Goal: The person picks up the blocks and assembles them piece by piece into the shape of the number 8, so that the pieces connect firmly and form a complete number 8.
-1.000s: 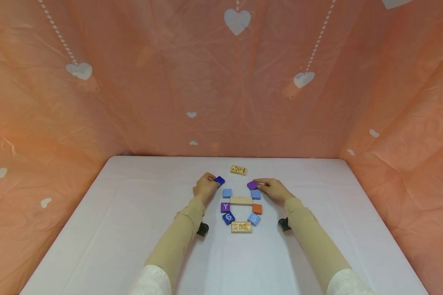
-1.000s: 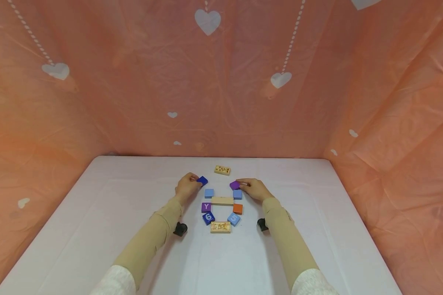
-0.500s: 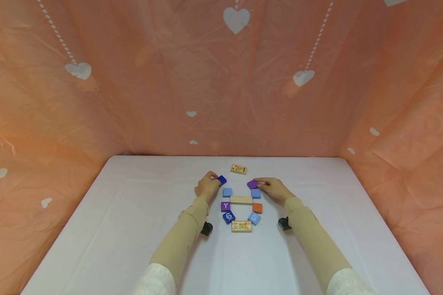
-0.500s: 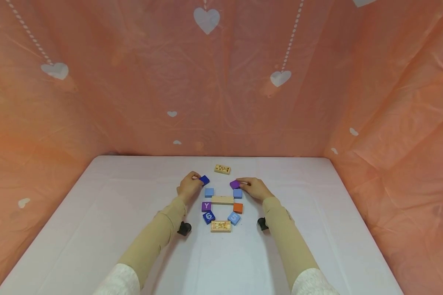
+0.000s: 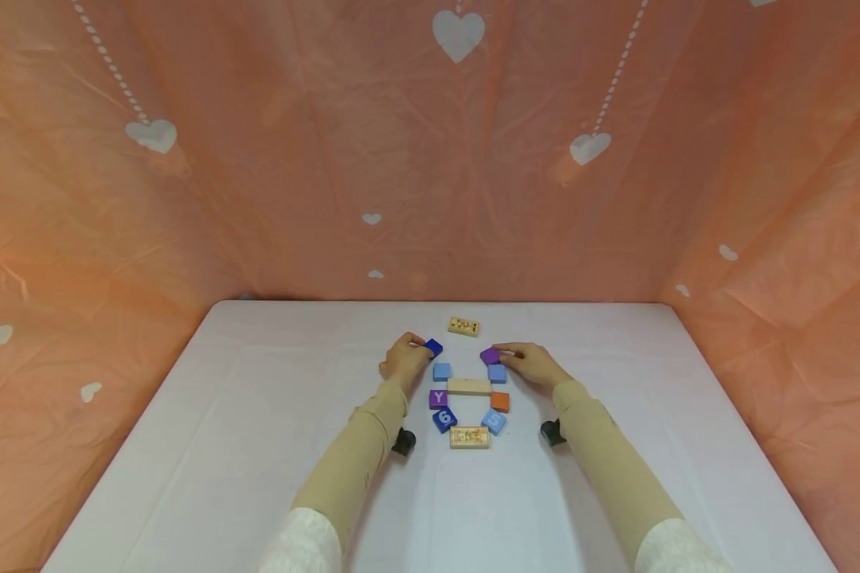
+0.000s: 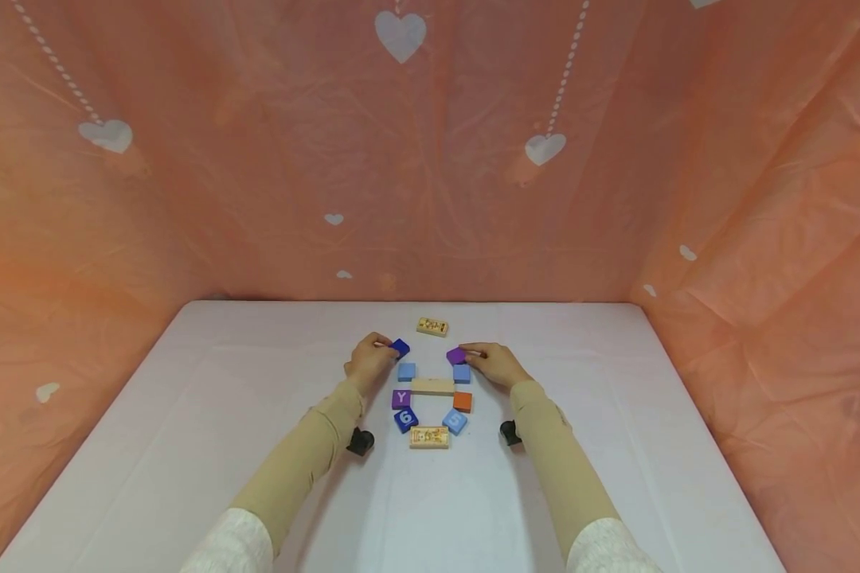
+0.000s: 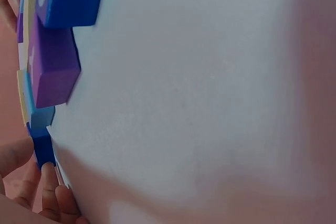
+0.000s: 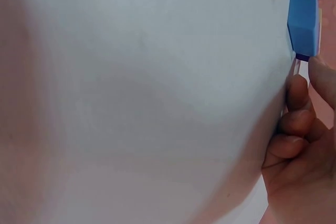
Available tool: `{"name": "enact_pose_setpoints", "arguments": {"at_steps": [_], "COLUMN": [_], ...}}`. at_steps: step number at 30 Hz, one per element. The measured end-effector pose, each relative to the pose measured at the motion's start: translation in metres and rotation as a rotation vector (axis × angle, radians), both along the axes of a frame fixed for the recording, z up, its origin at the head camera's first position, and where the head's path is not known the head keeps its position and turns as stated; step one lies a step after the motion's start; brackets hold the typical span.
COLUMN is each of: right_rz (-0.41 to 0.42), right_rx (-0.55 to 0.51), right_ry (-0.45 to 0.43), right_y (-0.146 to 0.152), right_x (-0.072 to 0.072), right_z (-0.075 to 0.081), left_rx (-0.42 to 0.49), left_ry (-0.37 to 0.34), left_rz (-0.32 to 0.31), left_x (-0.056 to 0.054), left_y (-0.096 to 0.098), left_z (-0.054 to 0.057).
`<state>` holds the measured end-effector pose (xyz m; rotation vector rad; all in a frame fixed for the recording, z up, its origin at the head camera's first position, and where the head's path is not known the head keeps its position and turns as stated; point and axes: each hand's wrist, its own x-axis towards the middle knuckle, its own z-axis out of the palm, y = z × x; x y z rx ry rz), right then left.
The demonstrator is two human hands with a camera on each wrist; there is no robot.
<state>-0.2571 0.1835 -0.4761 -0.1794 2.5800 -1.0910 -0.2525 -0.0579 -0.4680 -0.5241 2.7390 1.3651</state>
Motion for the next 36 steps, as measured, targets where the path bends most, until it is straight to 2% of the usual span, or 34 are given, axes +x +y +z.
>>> {"name": "enact_pose_setpoints", "arguments": {"at_steps": [19,36], "right_rz": [0.025,-0.008], "right_rx": [0.016,0.010], "right_ry": [0.043,0.002], "right_y": [0.0021,0.0005], "right_x": [-0.0016,-0.0015], "right_z": [-0.0002,-0.0016], "left_rx": [-0.072,-0.080], "left_ry": [0.022,0.023], "left_rz": [-0.035,-0.029], "left_x": [0.0003,0.0021], "left_y": [0.0034,0.0054], "left_z": [-0.0043,-0.0058]}}
